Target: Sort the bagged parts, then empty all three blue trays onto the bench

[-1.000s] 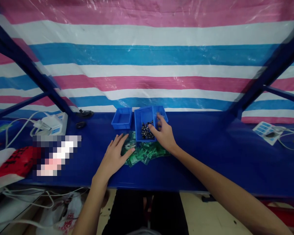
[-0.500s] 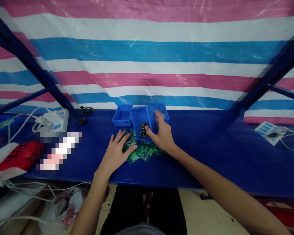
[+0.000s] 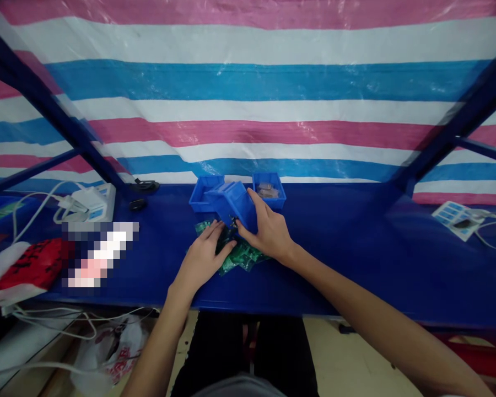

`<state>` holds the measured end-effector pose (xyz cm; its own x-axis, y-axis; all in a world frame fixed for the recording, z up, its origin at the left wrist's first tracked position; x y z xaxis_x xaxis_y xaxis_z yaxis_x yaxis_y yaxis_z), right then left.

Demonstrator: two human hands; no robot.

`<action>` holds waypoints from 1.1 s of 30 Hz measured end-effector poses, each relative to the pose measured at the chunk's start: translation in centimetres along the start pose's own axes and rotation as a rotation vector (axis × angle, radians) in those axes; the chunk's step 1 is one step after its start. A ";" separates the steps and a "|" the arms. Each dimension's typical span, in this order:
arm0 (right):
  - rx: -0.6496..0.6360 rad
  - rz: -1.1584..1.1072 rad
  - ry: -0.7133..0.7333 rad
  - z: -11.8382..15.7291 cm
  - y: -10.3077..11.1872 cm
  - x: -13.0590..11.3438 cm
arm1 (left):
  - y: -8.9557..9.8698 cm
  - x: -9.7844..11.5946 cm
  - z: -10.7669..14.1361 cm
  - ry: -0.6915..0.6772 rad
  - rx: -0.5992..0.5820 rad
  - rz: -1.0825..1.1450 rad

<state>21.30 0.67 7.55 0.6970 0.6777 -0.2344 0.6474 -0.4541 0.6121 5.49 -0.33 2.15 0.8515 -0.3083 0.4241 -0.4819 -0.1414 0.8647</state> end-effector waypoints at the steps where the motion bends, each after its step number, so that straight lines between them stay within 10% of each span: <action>1: 0.001 0.012 0.012 0.0 0.1 -0.2 | 0.0 0.0 0.0 0.002 0.003 -0.006; 25: -0.134 0.120 0.337 -1.0 2.4 0.8 | -0.2 -0.2 0.2 -0.029 -0.044 -0.004; 33: 0.247 -0.046 -0.177 -1.4 5.1 4.9 | 4.0 3.5 -2.2 -0.165 0.074 0.078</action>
<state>27.59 2.49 10.64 0.6943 0.5991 -0.3988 0.7195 -0.5669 0.4012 7.00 0.11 7.74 0.7685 -0.4701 0.4341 -0.5644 -0.1782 0.8061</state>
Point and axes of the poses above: each hand's wrist, its own z-axis away from the middle knuckle, its own y-axis out of the back of the hand, x = y × z, the point moved 9 cm from there along -z, towards the middle knuckle, and after that the axes turned 8 degrees about y, right-handed, at the moved point
